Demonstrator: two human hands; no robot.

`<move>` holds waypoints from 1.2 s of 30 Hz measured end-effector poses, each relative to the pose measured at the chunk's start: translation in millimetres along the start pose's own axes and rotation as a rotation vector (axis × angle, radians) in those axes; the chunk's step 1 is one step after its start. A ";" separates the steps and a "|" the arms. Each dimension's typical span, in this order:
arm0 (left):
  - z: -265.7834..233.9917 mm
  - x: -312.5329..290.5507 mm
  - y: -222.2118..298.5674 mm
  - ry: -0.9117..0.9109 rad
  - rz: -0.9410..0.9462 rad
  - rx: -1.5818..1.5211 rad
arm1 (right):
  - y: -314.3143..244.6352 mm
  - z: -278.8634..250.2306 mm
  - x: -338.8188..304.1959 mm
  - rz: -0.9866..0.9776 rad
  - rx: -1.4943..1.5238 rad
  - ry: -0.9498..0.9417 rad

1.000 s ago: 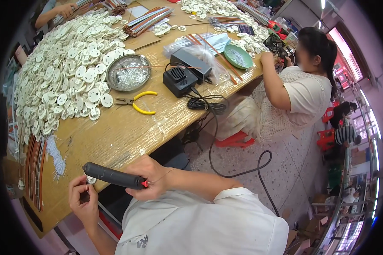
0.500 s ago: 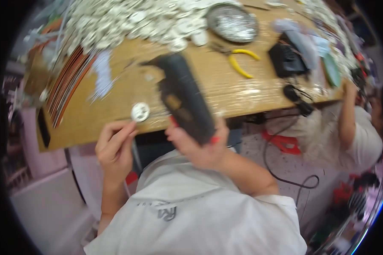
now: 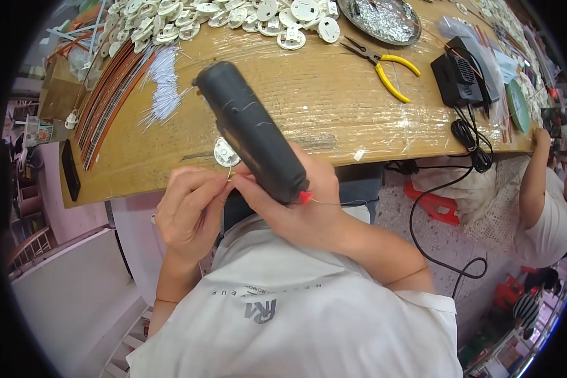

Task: Applying hot glue to small white plastic parts and attaching them to a central base.

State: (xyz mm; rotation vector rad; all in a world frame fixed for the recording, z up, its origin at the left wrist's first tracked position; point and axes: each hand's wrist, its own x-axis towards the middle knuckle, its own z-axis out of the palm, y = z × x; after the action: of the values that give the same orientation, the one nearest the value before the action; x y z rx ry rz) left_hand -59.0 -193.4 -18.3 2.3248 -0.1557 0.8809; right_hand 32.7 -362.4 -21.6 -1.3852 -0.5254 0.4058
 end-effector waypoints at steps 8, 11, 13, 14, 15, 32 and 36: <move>4.8 -4.6 -2.9 -0.033 -0.015 -0.052 | 8.3 0.0 0.7 -0.028 -0.137 -0.007; 7.3 -7.1 -1.0 -0.016 -0.048 -0.079 | 10.4 -0.6 0.4 -0.014 -0.122 -0.008; 7.2 -6.5 1.7 -0.031 -0.143 -0.115 | 8.3 -1.2 -0.4 -0.001 -0.112 -0.003; 6.9 -5.2 2.4 -0.033 -0.142 -0.118 | 3.3 -1.7 -0.3 0.048 -0.052 0.010; 6.4 -3.0 3.6 -0.015 -0.200 -0.132 | -0.7 -2.6 -0.3 0.096 0.010 0.022; 5.0 27.0 6.4 -0.105 -0.494 -0.082 | 6.5 -15.2 -1.7 0.085 0.154 -0.087; -1.9 37.3 5.8 -0.205 -0.409 -0.005 | -0.8 -19.4 0.5 0.172 0.279 -0.078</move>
State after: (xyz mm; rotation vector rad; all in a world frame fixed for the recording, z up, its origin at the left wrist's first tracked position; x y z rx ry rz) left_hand -33.2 -192.8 9.4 2.3200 0.2260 0.4397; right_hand 44.1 -378.0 -22.8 -1.1510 -0.3974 0.6502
